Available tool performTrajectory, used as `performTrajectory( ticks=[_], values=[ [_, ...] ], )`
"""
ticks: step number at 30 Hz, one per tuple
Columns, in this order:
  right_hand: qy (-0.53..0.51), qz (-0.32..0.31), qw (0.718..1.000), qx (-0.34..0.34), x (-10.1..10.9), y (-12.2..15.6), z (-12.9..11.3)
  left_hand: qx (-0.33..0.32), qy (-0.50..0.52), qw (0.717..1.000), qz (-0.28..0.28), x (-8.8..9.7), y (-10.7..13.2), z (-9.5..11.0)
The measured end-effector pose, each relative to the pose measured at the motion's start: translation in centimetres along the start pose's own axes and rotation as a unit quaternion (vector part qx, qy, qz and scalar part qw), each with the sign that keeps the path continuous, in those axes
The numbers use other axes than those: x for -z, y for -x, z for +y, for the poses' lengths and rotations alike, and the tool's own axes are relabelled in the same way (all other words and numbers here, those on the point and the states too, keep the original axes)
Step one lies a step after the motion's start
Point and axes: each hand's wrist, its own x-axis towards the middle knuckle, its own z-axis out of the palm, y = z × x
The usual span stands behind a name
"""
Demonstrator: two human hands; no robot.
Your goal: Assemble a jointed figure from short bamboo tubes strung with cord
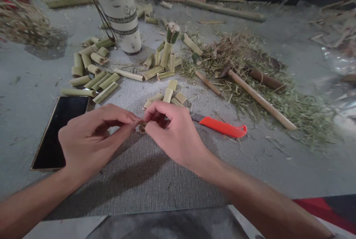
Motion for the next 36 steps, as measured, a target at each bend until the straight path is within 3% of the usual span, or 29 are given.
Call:
performTrajectory(
  ticks=[5,8,10,12,15,17,19,26,30,36],
  values=[
    [0.005,-0.002,1.0,0.004,0.0,-0.1,0.1,0.014,0.016,1.0,-0.006,0.0,-0.1,0.0],
    [0.041,0.027,0.998,0.044,0.0,0.3,0.0,0.052,0.072,0.996,-0.013,0.1,-0.5,-0.1],
    [0.095,0.07,0.986,0.12,-0.1,0.8,-0.1,0.093,0.119,0.988,-0.016,0.3,-1.1,-0.2],
    [0.146,0.074,0.959,0.23,-0.4,1.4,-0.2,0.13,0.155,0.979,-0.026,0.6,-1.8,-0.4],
    [0.228,-0.035,0.915,0.33,-1.7,2.2,0.0,0.155,0.168,0.972,-0.044,1.2,-2.8,-1.1],
    [0.302,-0.114,0.889,0.325,-2.9,2.6,0.2,0.148,0.172,0.972,-0.054,1.4,-3.2,-1.7],
    [0.361,-0.155,0.866,0.308,-4.0,2.7,0.3,0.144,0.186,0.97,-0.06,1.6,-3.4,-2.2],
    [0.508,-0.16,0.813,0.236,-6.9,1.6,-0.4,0.153,0.209,0.963,-0.08,1.9,-3.7,-2.9],
    [0.519,-0.158,0.804,0.243,-7.3,1.4,-0.2,0.152,0.206,0.963,-0.078,2.2,-3.9,-3.1],
    [0.491,-0.176,0.808,0.275,-5.5,3.1,0.1,0.154,0.154,0.972,-0.089,2.4,-3.7,-2.9]
  ],
)
